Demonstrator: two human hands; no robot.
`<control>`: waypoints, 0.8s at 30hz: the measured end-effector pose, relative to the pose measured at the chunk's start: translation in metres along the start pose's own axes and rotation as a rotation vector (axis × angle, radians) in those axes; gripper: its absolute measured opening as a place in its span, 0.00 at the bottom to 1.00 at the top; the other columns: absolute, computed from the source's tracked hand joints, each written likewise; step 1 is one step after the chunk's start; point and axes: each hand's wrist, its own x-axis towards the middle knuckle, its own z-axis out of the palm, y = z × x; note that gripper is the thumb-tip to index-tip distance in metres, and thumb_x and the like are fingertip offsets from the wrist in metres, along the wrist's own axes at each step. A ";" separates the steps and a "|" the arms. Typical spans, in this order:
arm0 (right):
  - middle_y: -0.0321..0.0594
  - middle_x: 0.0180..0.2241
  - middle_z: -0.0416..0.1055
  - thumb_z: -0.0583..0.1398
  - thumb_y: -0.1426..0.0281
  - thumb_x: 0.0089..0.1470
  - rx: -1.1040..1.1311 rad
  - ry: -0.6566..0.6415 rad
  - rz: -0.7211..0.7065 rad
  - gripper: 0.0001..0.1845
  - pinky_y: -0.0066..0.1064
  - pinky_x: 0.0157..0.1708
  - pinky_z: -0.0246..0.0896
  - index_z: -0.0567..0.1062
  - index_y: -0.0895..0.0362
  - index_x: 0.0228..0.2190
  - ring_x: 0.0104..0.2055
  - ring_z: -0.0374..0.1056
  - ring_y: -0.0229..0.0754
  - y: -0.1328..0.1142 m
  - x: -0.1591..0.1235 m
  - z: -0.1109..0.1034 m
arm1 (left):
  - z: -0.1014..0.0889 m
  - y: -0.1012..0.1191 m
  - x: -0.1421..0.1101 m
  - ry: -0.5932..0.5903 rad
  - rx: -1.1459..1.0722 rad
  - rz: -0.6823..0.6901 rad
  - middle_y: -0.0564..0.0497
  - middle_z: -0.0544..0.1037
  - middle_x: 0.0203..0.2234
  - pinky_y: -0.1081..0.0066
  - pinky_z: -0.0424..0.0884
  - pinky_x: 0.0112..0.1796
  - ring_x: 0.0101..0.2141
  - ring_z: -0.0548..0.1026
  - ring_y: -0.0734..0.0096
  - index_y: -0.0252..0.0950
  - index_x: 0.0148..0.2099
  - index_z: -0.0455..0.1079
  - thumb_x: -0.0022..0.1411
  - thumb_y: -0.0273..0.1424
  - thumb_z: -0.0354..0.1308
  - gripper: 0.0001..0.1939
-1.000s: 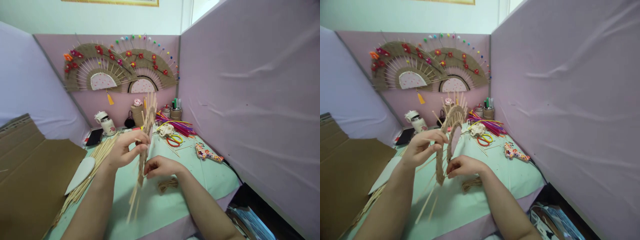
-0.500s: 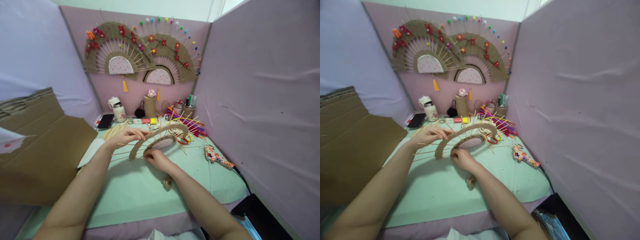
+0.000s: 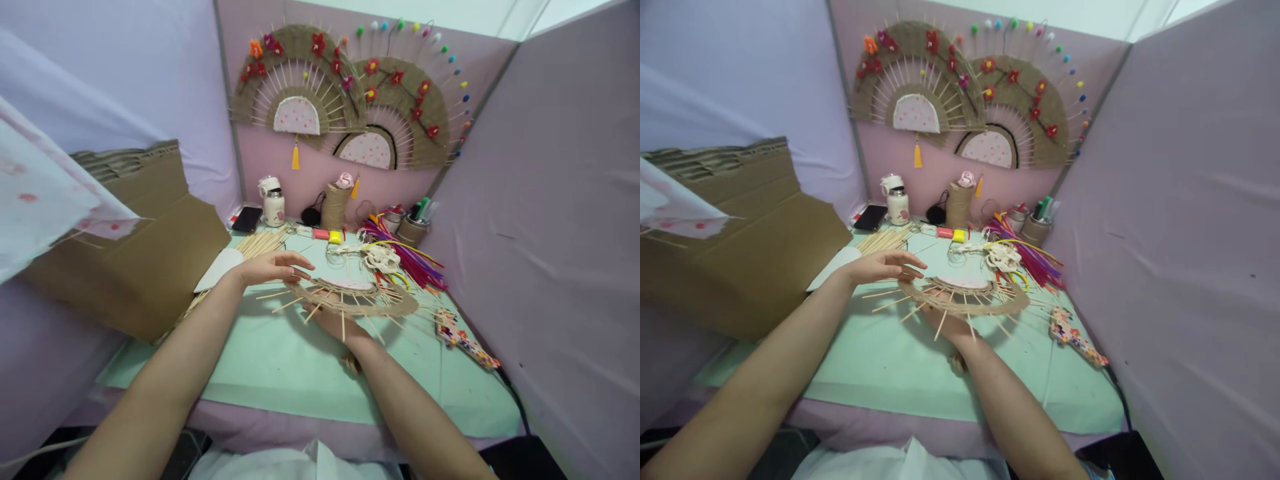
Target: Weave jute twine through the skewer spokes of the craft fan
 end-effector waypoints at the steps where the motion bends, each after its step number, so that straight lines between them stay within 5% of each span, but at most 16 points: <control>1: 0.42 0.39 0.74 0.57 0.70 0.54 -0.010 0.008 -0.008 0.09 0.37 0.47 0.58 0.75 0.55 0.37 0.41 0.67 0.44 0.000 0.000 0.000 | 0.000 0.002 -0.006 -0.009 0.049 -0.029 0.37 0.68 0.57 0.53 0.66 0.52 0.55 0.69 0.49 0.38 0.54 0.70 0.58 0.37 0.62 0.22; 8: 0.38 0.30 0.73 0.56 0.64 0.55 -0.050 0.007 -0.018 0.10 0.32 0.36 0.57 0.76 0.54 0.33 0.31 0.63 0.41 0.001 -0.003 0.000 | -0.013 -0.007 -0.036 0.178 0.400 -0.211 0.45 0.73 0.54 0.64 0.67 0.51 0.55 0.68 0.53 0.42 0.52 0.73 0.56 0.43 0.61 0.22; 14: 0.35 0.21 0.66 0.59 0.58 0.51 -0.139 0.071 0.194 0.14 0.30 0.28 0.52 0.79 0.54 0.31 0.25 0.59 0.39 -0.012 -0.007 -0.008 | -0.011 -0.035 -0.022 0.050 0.038 -0.168 0.40 0.67 0.59 0.61 0.66 0.51 0.56 0.68 0.53 0.40 0.57 0.69 0.60 0.49 0.55 0.28; 18: 0.32 0.15 0.58 0.60 0.57 0.49 -0.083 0.130 0.102 0.15 0.29 0.25 0.49 0.78 0.55 0.25 0.21 0.55 0.36 -0.016 -0.009 -0.010 | 0.000 -0.039 -0.013 -0.074 -0.042 -0.112 0.42 0.65 0.61 0.61 0.69 0.48 0.56 0.68 0.52 0.41 0.59 0.66 0.58 0.51 0.55 0.31; 24: 0.31 0.15 0.56 0.60 0.59 0.48 -0.026 0.182 0.033 0.15 0.28 0.23 0.46 0.73 0.56 0.19 0.20 0.52 0.35 -0.017 -0.011 -0.015 | 0.026 -0.041 -0.003 -0.006 -0.084 0.021 0.43 0.62 0.62 0.59 0.63 0.55 0.60 0.62 0.52 0.40 0.62 0.63 0.60 0.45 0.57 0.30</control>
